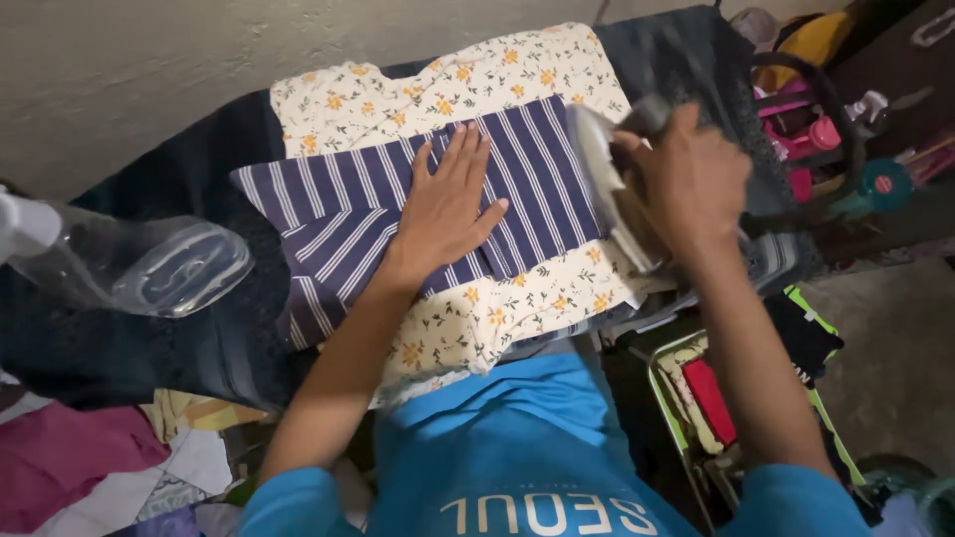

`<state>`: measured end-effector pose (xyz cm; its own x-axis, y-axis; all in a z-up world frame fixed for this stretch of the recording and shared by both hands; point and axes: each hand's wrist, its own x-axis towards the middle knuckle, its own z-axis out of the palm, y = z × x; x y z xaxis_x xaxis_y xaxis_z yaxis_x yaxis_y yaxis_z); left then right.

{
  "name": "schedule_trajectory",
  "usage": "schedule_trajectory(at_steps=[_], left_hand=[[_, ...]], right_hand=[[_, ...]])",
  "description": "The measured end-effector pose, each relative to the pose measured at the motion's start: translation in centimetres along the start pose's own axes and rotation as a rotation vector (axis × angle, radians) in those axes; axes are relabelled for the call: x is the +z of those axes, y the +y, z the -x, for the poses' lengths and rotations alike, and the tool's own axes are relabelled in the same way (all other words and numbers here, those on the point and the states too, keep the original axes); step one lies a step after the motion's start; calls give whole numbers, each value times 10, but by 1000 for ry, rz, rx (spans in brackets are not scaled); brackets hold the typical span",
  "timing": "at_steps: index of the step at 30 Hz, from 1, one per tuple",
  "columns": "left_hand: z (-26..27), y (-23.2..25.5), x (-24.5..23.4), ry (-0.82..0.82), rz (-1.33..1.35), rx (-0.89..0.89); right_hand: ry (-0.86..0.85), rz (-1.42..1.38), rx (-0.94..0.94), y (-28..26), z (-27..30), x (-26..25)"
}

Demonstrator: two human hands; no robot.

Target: Ironing and folding several pieces of clothing on an ironing board.

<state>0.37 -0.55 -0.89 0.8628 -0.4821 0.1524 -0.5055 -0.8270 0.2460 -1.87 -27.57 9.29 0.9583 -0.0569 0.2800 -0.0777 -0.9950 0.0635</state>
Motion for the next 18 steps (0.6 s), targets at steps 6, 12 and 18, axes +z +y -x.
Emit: schedule_trajectory(at_steps=[6, 12, 18], left_hand=[[1, 1, -4, -17, -47, -6], [2, -1, 2, 29, -47, 1], [2, -6, -1, 72, 10, 3]], right_hand=[[113, 119, 64, 52, -33, 33], [204, -69, -219, 1, -12, 51], [-325, -610, -31, -21, -18, 62]])
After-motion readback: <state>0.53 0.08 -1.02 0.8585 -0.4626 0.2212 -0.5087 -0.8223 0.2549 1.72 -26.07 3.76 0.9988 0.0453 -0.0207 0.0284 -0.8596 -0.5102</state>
